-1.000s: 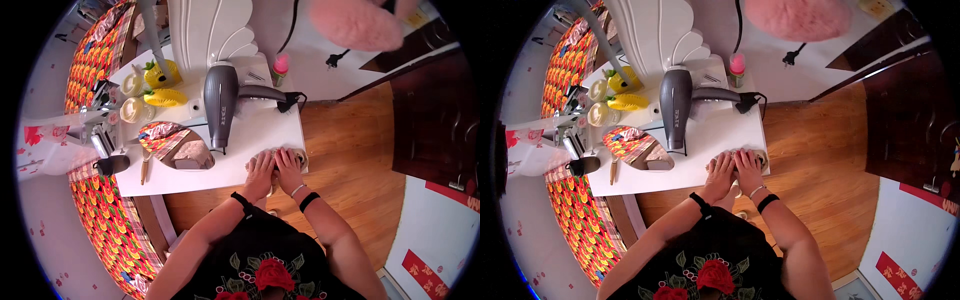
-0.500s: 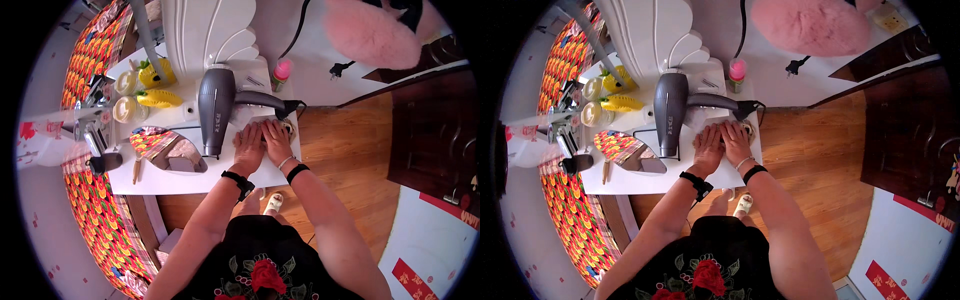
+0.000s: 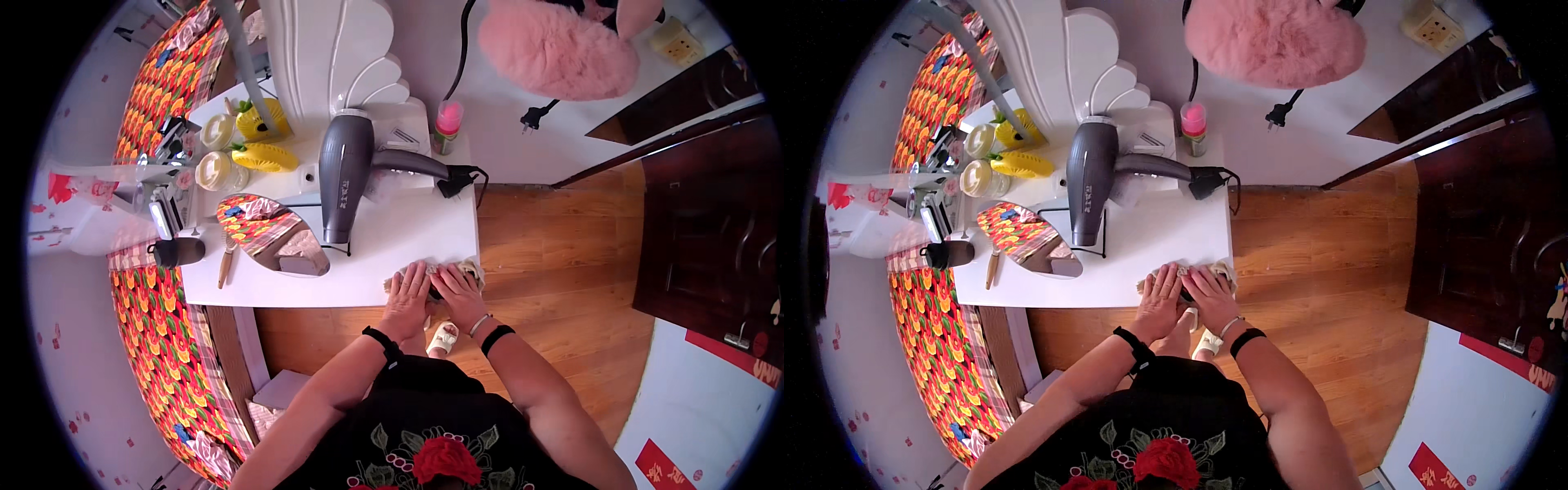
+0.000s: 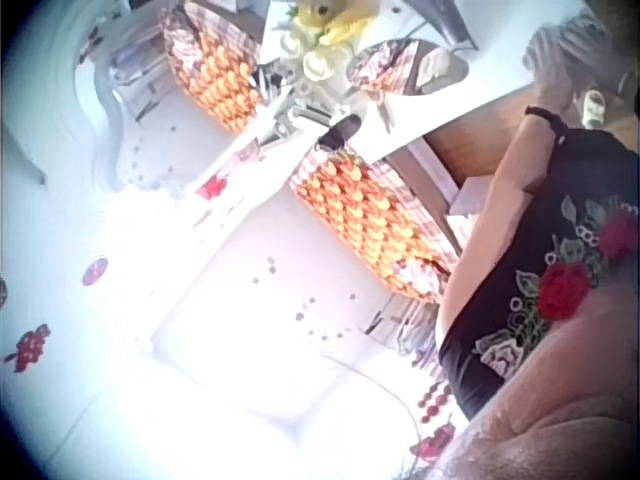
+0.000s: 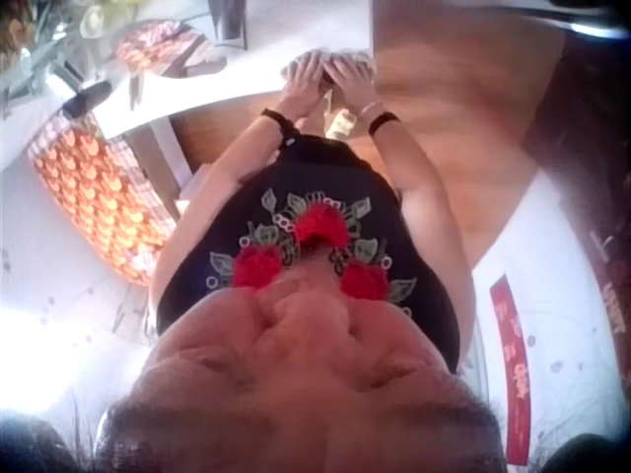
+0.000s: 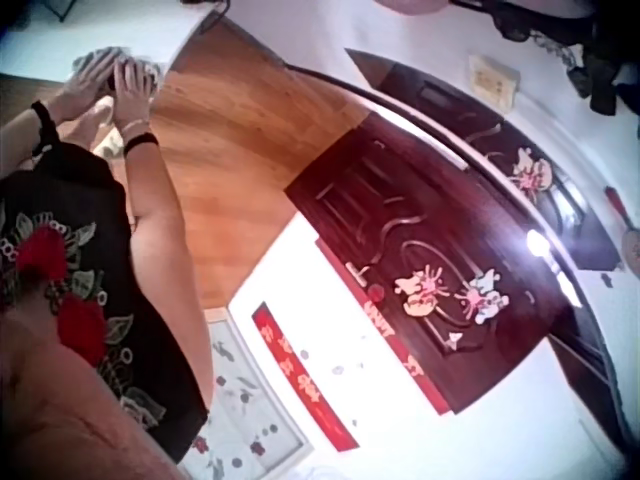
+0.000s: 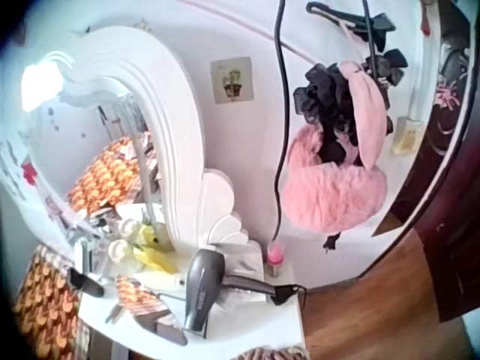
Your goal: The person carries a box and a bottle from a living room to a bedroom vanity. They then wipe a hair dryer with a cloth and organize hair clips and accessories on the vanity and a wall hanger.
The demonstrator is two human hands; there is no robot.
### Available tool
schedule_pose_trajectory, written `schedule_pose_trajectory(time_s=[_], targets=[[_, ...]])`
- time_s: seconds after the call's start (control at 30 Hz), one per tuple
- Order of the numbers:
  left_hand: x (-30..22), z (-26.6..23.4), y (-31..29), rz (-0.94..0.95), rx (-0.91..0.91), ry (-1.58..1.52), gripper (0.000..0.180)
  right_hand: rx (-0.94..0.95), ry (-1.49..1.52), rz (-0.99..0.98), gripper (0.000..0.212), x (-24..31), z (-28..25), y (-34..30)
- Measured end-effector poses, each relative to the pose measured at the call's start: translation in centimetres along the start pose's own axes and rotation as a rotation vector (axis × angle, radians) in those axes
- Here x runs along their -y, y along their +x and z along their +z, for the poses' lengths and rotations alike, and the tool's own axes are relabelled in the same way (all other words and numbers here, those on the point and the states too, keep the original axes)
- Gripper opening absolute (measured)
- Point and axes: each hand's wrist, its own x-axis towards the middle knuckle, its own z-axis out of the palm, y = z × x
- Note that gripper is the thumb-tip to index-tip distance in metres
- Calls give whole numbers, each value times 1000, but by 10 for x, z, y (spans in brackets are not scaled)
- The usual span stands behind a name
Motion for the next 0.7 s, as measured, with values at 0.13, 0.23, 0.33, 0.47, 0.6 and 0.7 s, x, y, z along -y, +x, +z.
schedule_pose_trajectory(time_s=[0.13,0.23,0.33,0.47,0.6,0.7], targets=[[9,-13,36,-27,-38,-13,73,32,17,7,61,-12,-9,21],[12,-18,61,-31,-93,-5,72,-138,-60,-25,59,-28,-10,50],[21,-27,86,-58,-79,27,72,-175,-85,-22,57,-41,-9,74],[33,-33,108,-87,-75,75,73,-172,-69,12,53,-48,-12,97],[28,-34,114,-95,-112,89,71,-248,-97,8,56,-48,-11,101],[24,-24,96,-71,-75,91,70,-290,-109,1,58,-41,-1,79]])
